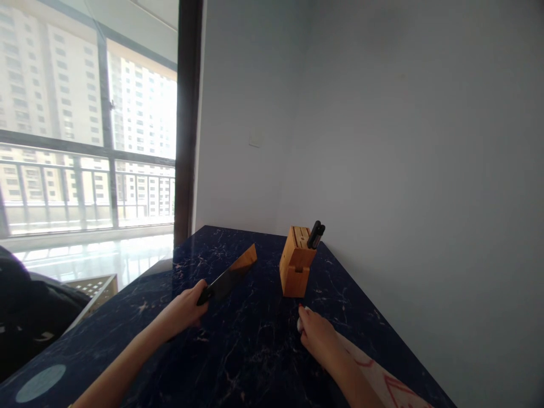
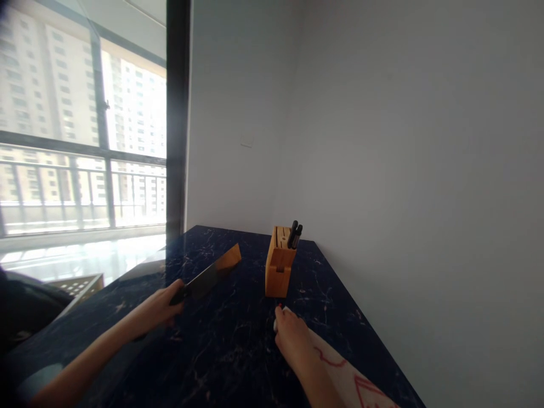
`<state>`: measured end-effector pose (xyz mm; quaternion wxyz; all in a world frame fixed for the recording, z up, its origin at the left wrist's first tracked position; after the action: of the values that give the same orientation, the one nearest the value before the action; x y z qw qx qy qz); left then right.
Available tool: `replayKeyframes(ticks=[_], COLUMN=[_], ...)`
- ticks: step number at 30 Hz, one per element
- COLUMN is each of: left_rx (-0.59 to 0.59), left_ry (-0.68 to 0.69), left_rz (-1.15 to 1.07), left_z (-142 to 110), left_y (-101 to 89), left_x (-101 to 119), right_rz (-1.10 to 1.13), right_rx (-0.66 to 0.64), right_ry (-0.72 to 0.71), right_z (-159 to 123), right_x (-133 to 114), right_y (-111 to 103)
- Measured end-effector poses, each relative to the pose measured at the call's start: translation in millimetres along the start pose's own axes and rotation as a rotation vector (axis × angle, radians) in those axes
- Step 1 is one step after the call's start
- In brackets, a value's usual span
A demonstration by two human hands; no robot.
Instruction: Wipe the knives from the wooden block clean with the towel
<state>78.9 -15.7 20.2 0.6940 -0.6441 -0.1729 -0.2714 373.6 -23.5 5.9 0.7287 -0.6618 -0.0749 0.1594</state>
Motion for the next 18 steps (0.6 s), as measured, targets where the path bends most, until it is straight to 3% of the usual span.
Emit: replayKeyframes(ticks=[3,6,8,12,18], left_rx=[0.115,0.308,0.368,0.386,0.303], left_ry=[-0.027,-0.09,-0.123,-0.06,0.035], left_rz=[0.035,0.221,0.321,0.417,0.319], left_z=[0,-9,-14,-13,-3], left_y=[-2.0,-21.0,-29.3,-28.5,-12.2], left_x=[7,20,26,31,22], right_rz=[0.014,0.039,0.047,0.051,0.05], right_rx=[0.003,0.002,0.009,0.015,0.023], right_ry=[-0.003,-0.008,-0.016,-0.017,-0.011], right_z=[-1,-2,-2,-2,-2], right_x=[-1,-2,-3,-2,-1], right_y=[-2,-4,-5,-4,-3])
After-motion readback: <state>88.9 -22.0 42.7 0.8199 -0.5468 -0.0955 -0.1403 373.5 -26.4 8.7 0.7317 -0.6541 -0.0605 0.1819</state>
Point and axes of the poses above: each hand's wrist, its own z-axis towards the middle knuckle, its own y-axis out of the palm, x = y × z, the point moved 10 cm from there along z, towards the middle knuckle, and after that the axes turned 2 degrees about z, right-handed, at the moved point
